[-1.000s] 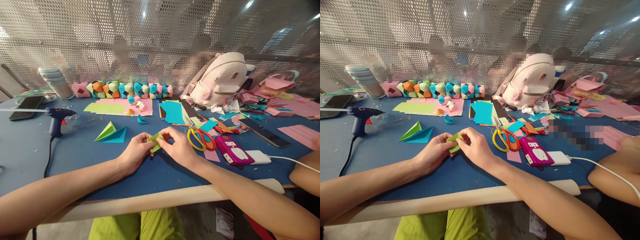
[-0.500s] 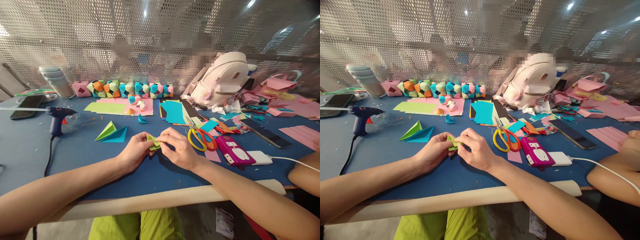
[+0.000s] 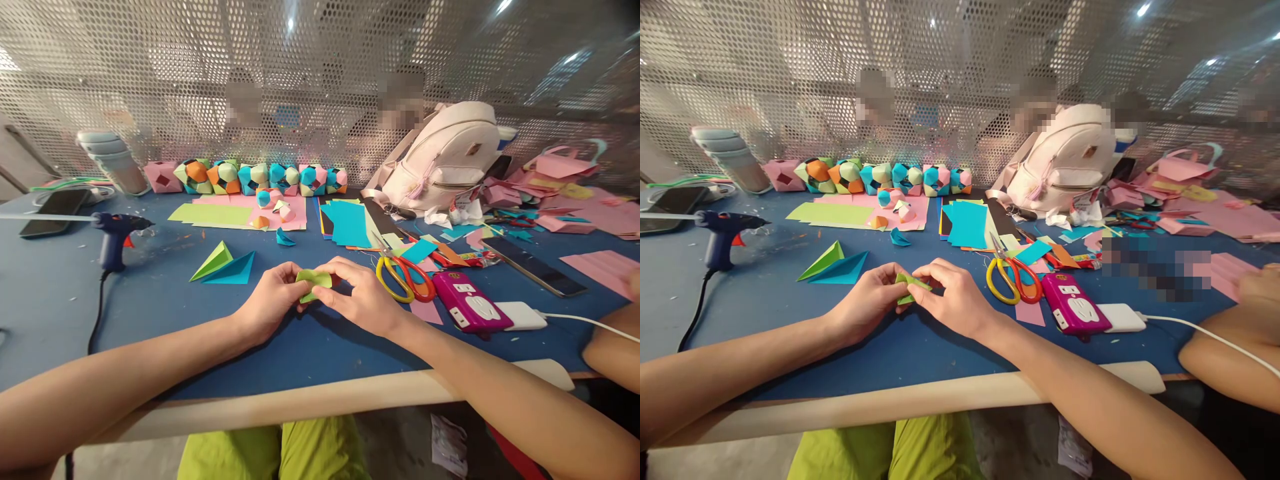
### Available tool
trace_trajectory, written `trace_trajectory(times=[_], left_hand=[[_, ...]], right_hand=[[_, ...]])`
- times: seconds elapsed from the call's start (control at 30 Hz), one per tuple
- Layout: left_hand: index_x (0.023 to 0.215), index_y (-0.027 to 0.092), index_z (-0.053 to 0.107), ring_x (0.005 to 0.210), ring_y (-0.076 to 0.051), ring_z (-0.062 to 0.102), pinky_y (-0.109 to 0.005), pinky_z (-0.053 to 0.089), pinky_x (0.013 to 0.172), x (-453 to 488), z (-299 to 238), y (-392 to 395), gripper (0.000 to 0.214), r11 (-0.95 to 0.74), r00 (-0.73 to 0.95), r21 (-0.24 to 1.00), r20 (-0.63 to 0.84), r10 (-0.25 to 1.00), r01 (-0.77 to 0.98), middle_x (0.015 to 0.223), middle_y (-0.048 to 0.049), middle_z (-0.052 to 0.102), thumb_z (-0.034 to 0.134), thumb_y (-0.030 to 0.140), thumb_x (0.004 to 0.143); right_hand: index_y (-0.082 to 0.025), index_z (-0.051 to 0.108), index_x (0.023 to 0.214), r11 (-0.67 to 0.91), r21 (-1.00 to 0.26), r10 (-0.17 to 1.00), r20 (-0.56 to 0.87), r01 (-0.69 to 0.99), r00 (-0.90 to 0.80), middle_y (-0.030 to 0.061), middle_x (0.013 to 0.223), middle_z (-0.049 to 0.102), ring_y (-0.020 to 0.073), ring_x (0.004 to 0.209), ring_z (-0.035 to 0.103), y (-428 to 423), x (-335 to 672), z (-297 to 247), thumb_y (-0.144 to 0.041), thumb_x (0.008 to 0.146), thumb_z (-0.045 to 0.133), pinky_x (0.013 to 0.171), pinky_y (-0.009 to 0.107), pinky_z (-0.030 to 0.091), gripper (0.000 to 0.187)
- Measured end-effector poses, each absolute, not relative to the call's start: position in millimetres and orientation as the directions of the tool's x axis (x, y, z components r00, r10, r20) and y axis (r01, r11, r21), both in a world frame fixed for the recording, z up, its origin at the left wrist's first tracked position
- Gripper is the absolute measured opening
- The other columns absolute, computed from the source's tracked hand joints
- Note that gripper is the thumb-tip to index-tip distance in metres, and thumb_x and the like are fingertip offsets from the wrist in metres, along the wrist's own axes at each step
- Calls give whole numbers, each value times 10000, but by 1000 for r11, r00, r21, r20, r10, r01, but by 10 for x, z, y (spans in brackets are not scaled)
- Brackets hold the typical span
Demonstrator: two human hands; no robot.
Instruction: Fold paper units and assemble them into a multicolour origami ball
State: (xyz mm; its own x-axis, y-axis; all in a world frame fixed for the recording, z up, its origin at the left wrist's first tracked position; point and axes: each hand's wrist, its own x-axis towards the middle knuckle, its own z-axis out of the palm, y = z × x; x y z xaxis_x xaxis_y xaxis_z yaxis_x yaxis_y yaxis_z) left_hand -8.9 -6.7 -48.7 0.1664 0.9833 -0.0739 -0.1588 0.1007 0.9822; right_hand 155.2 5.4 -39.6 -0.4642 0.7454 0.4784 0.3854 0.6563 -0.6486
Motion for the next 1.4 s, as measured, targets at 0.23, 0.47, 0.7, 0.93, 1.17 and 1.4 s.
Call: trace_trajectory(times=[0.23,0.47,0.7,0.93,1.17,1.4], left_hand=[[638,187,434,451,-74,447,-214,328,446,-66,-461,-97,202,141,169,975,-111,979,-173,515,41,547,629,141,667],[633,190,430,428,-76,448,-216,327,442,-53,-455,-118,199,175,170,971,-147,974,-160,490,47,534,617,131,665],[635,192,426,417,-74,446,-207,320,427,-76,-480,-88,210,178,171,964,-145,975,-199,491,45,535,626,129,652],[643,191,420,407,-70,448,-196,317,416,-66,-474,-85,226,179,187,967,-145,972,-183,495,43,534,640,145,664],[639,187,431,418,-74,466,-202,339,421,-68,-480,-94,224,187,206,972,-156,966,-141,514,33,557,648,149,682],[602,181,444,426,-73,475,-195,353,421,-65,-467,-102,241,180,195,976,-155,969,-121,502,35,546,678,162,654]], right_hand=[[-193,590,749,726,-546,687,607,419,-399,24,726,610,134,663,571,88,1560,-434,-198,860,555,621,255,467,117],[-198,575,771,824,-303,522,735,479,-433,47,743,607,152,685,569,105,1554,-498,-126,884,477,660,295,461,166],[-192,651,883,790,-496,612,667,360,-425,68,879,630,170,816,591,44,1588,-407,-213,883,476,753,336,472,176],[-153,641,826,41,-999,949,48,-30,-313,-10,678,568,93,557,520,243,1587,-420,-462,779,631,533,243,431,313],[-144,662,796,97,-987,885,26,129,-464,-1,705,629,100,641,554,194,1558,-422,-413,726,704,617,243,460,281],[-158,659,799,312,-910,870,157,274,-468,14,729,661,130,662,600,160,1572,-444,-378,775,654,610,256,491,221]])
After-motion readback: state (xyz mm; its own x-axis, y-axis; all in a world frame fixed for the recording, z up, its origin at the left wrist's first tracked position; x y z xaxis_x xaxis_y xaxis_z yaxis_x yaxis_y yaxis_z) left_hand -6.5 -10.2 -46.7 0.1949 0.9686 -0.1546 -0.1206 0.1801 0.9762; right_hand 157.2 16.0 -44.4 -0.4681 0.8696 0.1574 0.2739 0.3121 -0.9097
